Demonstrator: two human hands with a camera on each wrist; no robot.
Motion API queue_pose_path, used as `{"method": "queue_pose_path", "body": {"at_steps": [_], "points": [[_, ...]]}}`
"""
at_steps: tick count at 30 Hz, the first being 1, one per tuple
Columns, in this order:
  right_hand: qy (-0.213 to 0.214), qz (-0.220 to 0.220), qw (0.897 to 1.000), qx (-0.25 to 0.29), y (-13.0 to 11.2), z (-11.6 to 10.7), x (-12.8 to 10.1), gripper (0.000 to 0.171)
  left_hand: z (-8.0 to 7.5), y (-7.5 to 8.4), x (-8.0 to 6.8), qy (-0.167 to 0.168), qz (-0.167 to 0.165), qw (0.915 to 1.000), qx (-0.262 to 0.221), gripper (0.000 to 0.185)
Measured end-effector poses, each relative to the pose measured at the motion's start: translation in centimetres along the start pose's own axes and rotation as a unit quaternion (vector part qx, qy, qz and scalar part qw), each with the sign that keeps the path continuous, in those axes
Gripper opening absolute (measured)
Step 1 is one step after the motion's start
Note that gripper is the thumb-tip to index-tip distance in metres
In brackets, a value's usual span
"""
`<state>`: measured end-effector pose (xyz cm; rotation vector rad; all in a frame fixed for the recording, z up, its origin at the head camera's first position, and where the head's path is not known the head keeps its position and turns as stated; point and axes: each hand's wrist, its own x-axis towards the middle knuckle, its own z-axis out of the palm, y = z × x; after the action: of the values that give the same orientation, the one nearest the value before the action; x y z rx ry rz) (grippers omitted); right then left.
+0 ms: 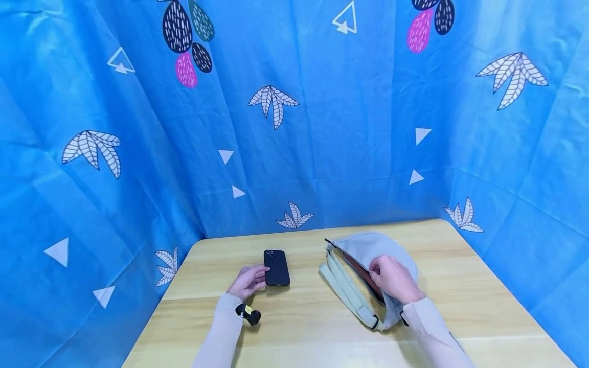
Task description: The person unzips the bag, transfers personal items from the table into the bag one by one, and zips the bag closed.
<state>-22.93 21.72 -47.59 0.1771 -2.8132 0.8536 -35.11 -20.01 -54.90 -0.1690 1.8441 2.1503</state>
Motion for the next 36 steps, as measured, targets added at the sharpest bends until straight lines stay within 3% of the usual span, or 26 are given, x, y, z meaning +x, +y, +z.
{"method": "queue_pose_path", "body": {"at_steps": [7,21,29,36], "points": [[0.000,0.005,1.000,-0.001,0.0,0.1,-0.2,0.010,0.8,-0.2,-0.1,-0.006,0.002,0.9999,-0.013,0.010],[0.016,-0.008,1.000,-0.008,0.2,0.1,-0.1,0.012,2.1,0.2,-0.7,-0.057,0.000,0.9981,-0.025,0.021],[0.015,-0.011,1.000,-0.006,0.2,0.1,-0.1,0.012,3.4,0.3,-1.0,-0.060,-0.003,0.9978,-0.029,0.014],[0.011,-0.008,1.000,-0.002,0.1,0.0,0.0,0.013,4.8,0.5,-1.2,-0.086,-0.004,0.9956,-0.038,0.010]]}}
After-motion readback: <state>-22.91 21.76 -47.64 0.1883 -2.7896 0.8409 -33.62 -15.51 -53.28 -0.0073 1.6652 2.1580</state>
